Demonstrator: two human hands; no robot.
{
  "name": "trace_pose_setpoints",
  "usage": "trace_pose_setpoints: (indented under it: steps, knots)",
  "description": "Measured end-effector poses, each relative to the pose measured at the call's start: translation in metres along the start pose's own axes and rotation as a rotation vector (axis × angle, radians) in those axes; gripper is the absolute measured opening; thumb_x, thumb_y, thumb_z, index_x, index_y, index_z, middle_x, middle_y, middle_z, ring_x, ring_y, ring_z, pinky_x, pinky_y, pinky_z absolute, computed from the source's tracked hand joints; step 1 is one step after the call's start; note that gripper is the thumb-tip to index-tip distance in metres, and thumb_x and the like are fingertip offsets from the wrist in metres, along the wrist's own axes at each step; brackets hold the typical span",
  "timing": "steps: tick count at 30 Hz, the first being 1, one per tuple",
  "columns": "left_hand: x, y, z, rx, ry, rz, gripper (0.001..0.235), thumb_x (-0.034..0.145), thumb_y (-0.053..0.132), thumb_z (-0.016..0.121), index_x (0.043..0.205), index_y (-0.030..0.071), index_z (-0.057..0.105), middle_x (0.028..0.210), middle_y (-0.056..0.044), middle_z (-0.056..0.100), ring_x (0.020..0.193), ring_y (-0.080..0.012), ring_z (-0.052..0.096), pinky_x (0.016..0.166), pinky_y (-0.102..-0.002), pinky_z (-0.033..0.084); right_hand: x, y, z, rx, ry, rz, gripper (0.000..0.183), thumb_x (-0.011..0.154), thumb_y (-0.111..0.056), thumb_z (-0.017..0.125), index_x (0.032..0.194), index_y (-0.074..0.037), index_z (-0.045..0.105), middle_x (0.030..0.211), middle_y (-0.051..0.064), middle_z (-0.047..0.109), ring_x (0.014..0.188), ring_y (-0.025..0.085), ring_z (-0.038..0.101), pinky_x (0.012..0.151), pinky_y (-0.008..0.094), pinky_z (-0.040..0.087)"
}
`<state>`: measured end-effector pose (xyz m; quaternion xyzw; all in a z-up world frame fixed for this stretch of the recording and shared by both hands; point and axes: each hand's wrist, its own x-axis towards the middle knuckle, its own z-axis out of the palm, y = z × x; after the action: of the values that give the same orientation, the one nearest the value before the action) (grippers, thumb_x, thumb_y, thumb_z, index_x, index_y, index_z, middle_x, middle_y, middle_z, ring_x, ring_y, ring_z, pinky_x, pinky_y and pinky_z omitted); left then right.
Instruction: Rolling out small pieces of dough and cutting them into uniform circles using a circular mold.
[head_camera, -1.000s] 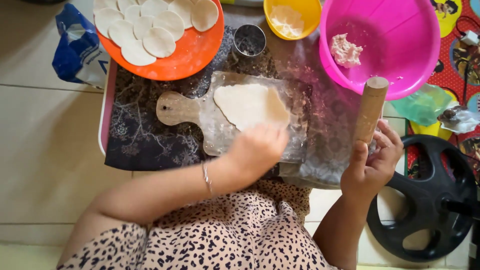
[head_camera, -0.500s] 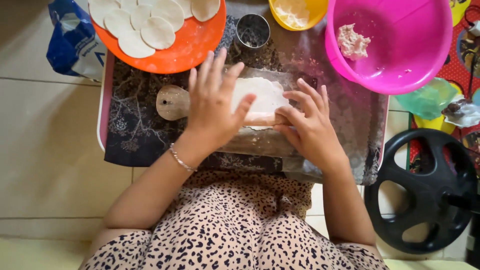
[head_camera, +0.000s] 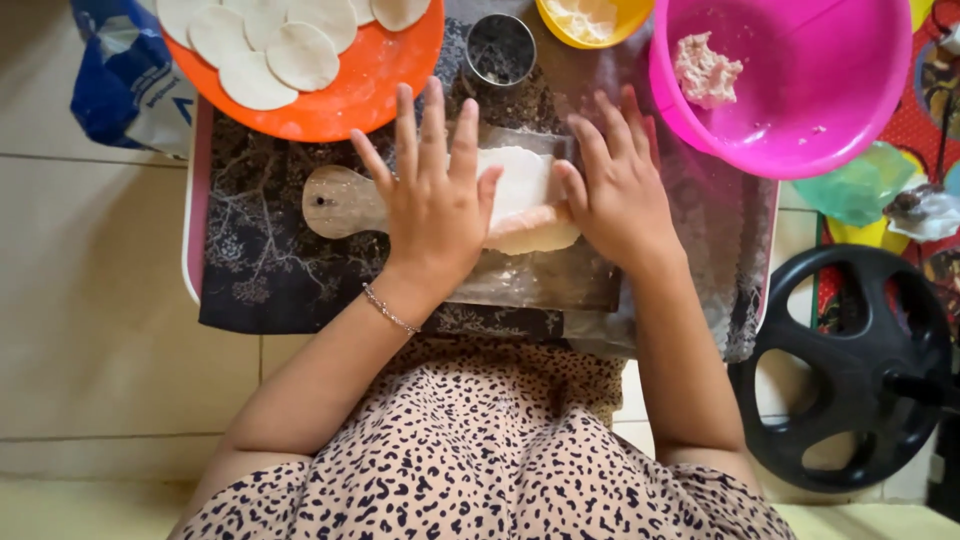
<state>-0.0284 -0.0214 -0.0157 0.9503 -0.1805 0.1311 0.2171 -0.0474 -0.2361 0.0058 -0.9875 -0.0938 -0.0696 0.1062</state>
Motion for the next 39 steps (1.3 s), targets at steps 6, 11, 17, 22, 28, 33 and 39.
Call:
trace_pose_setpoints:
  steps: [6,11,17,22,28,33,39]
  knots:
    - [-0.009,0.007,0.000,0.038,-0.178,0.023,0.077,0.109,0.061,0.037,0.166,0.011,0.023,0.168,-0.022,0.004,0.154,-0.0413,-0.002,0.118,-0.074,-0.007,0.011,0.002,-0.003,0.010,-0.232,0.060,0.064,0.108,-0.040,0.030,0.160,-0.003,0.035,0.170,0.017,0.021,0.154,0.028,-0.003,0.124,0.050,-0.002]
    - [-0.017,0.013,-0.002,0.014,-0.305,0.038,0.081,0.109,0.054,0.045,0.166,0.006,0.014,0.167,-0.026,-0.004,0.152,-0.0427,-0.011,0.114,-0.076,-0.009,-0.018,0.000,-0.005,0.013,-0.154,0.037,0.061,0.106,-0.032,0.039,0.157,0.001,0.038,0.166,0.019,0.034,0.155,0.036,0.015,0.123,0.055,0.008]
    - [0.004,0.005,0.000,0.020,-0.391,-0.028,0.080,0.109,0.054,0.036,0.165,0.005,0.005,0.165,-0.025,-0.013,0.151,-0.0413,-0.017,0.114,-0.075,-0.012,0.004,0.003,-0.002,0.008,-0.218,0.088,0.064,0.106,-0.036,0.031,0.160,-0.001,0.031,0.168,0.019,0.027,0.156,0.030,0.006,0.123,0.053,0.001]
    - [-0.007,0.010,-0.002,0.025,-0.436,-0.023,0.083,0.110,0.055,0.036,0.165,0.004,0.000,0.165,-0.026,-0.016,0.151,-0.0420,-0.020,0.113,-0.074,-0.015,-0.008,0.003,-0.001,0.003,-0.240,0.082,0.065,0.106,-0.037,0.032,0.161,-0.002,0.030,0.170,0.016,0.024,0.157,0.031,0.005,0.123,0.054,0.000]
    - [-0.025,0.019,-0.005,0.077,-0.356,0.112,0.088,0.106,0.056,0.046,0.164,-0.001,0.010,0.167,-0.026,-0.004,0.154,-0.0430,-0.008,0.113,-0.080,-0.003,-0.034,-0.002,0.000,0.040,-0.117,0.079,0.066,0.106,-0.031,0.041,0.160,0.004,0.027,0.169,0.020,0.027,0.157,0.039,0.016,0.124,0.057,0.011]
    - [-0.007,0.009,0.000,0.039,-0.385,0.033,0.085,0.110,0.053,0.040,0.165,0.001,0.003,0.165,-0.026,-0.015,0.151,-0.0419,-0.019,0.112,-0.077,-0.011,-0.008,0.006,0.007,-0.016,-0.189,0.100,0.066,0.107,-0.036,0.031,0.160,0.004,0.029,0.168,0.020,0.027,0.157,0.032,0.010,0.123,0.053,0.003]
    - [-0.033,0.022,-0.004,0.081,-0.459,0.125,0.092,0.105,0.060,0.039,0.163,0.001,-0.002,0.166,-0.023,-0.015,0.153,-0.0389,-0.016,0.111,-0.080,-0.007,-0.048,-0.004,-0.002,0.021,-0.130,0.112,0.067,0.108,-0.034,0.038,0.161,0.004,0.024,0.171,0.020,0.020,0.158,0.037,0.010,0.124,0.059,0.010]
